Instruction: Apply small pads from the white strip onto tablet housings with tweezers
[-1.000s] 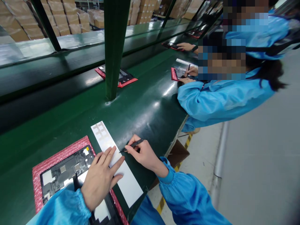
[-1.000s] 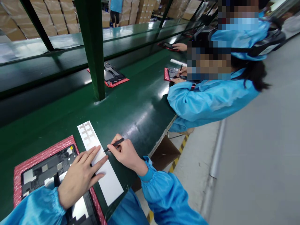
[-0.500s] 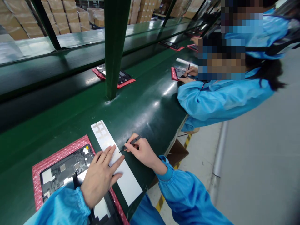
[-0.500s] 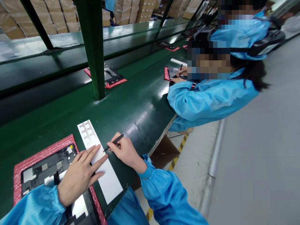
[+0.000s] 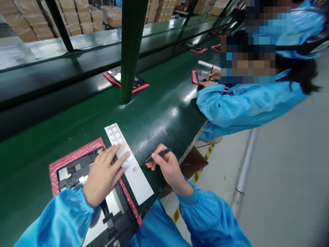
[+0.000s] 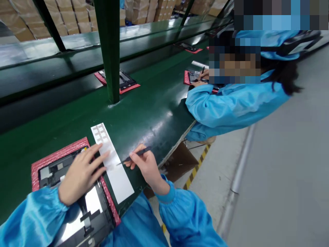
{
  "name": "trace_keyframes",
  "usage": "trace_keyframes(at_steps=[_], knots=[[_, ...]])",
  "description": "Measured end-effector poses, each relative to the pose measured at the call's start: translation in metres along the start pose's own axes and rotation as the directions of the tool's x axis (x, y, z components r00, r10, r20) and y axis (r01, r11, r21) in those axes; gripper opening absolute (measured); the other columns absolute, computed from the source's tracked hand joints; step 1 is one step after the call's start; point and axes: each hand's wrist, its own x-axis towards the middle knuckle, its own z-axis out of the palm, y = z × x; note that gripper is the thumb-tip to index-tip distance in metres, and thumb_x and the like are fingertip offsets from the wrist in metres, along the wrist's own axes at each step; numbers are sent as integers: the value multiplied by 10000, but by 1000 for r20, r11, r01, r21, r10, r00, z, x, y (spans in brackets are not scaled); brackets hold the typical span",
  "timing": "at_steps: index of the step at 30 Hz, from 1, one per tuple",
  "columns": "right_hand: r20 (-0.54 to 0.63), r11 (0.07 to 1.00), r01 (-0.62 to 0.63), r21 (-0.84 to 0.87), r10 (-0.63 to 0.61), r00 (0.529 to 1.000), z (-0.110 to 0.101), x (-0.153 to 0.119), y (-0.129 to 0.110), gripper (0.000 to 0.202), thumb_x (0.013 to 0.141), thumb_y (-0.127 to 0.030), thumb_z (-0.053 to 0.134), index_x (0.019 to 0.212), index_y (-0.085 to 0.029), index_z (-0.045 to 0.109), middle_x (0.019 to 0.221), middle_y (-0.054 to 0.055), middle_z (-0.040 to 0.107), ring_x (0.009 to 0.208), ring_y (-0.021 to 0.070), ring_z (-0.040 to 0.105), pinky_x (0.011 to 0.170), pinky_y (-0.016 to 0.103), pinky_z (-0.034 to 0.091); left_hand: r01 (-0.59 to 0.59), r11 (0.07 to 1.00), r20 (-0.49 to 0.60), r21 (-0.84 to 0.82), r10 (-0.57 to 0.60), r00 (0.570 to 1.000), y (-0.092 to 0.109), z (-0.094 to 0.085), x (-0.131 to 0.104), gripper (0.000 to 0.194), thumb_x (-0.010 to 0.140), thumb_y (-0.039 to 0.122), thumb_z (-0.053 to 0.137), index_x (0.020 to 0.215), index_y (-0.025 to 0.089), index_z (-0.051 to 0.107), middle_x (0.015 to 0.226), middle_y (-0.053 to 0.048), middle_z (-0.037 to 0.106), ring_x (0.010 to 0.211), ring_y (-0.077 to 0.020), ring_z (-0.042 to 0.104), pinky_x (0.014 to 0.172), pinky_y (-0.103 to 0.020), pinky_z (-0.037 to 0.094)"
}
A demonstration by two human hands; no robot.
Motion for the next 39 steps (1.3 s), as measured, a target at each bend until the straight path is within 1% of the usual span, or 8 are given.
trace_keyframes(at_steps=[3, 5, 8, 11, 19, 24, 33, 39], knots=[[39, 993, -49, -107, 53, 998, 16, -29, 1, 259, 823, -389, 696, 732, -213, 531, 578, -37, 630, 508, 129, 652, 478, 213, 492, 130, 987, -32, -97, -134, 990, -2, -20, -29, 318, 946, 286, 482, 1258, 258, 534, 1241, -72, 594, 1120, -230, 551, 925, -398, 454], [86, 980, -55, -192, 73, 994, 27, -43, 4, 213, 841, -336, 670, 727, -206, 546, 635, -26, 621, 555, 142, 672, 497, 223, 496, 140, 975, 13, -170, -139, 990, 4, -25, -51, 234, 956, 283, 468, 1160, 254, 580, 1130, -34, 639, 1016, -184, 589, 895, -343, 464], [150, 942, -12, -336, 66, 987, 38, -53, 10, 166, 863, -267, 619, 722, -204, 559, 659, -14, 626, 592, 155, 678, 543, 247, 493, 100, 978, 12, -181, -99, 995, 18, -20, -77, 199, 958, 280, 470, 1086, 232, 614, 1066, -20, 656, 957, -162, 602, 863, -302, 466], [141, 910, -6, -415, 71, 987, 40, -58, 16, 163, 866, -250, 599, 715, -205, 556, 661, -14, 618, 590, 150, 663, 550, 247, 480, 56, 991, -44, -121, -62, 997, 26, -9, -88, 222, 959, 262, 467, 1102, 208, 627, 1071, -35, 660, 954, -177, 597, 836, -313, 456], [120, 913, -15, -407, 70, 990, 35, -63, 25, 169, 864, -270, 606, 720, -205, 546, 694, -18, 592, 582, 145, 661, 510, 227, 462, 5, 996, -48, -89, -10, 999, 24, -3, -91, 247, 951, 198, 477, 1145, 175, 628, 1113, -70, 652, 1003, -209, 577, 847, -354, 422], [135, 894, 30, -447, 34, 990, 36, -64, 26, 173, 870, -267, 601, 714, -206, 557, 666, -18, 598, 583, 141, 640, 540, 233, 467, 18, 996, -28, -90, -21, 999, 25, -1, -93, 248, 952, 209, 477, 1148, 184, 627, 1118, -68, 652, 1018, -214, 573, 856, -361, 424], [133, 903, 6, -430, 57, 990, 36, -65, 24, 168, 867, -275, 600, 716, -215, 555, 671, -9, 598, 569, 148, 635, 495, 228, 474, 25, 994, -19, -107, -27, 999, 24, -2, -92, 241, 945, 203, 493, 1141, 178, 630, 1123, -67, 646, 1015, -209, 574, 848, -355, 428], [129, 887, 27, -460, 37, 991, 35, -65, 26, 175, 863, -274, 602, 705, -212, 559, 657, -15, 592, 560, 140, 624, 506, 227, 464, 19, 995, -23, -98, -22, 1000, 24, -2, -92, 242, 946, 208, 490, 1142, 179, 630, 1119, -64, 649, 1016, -211, 574, 852, -356, 425]])
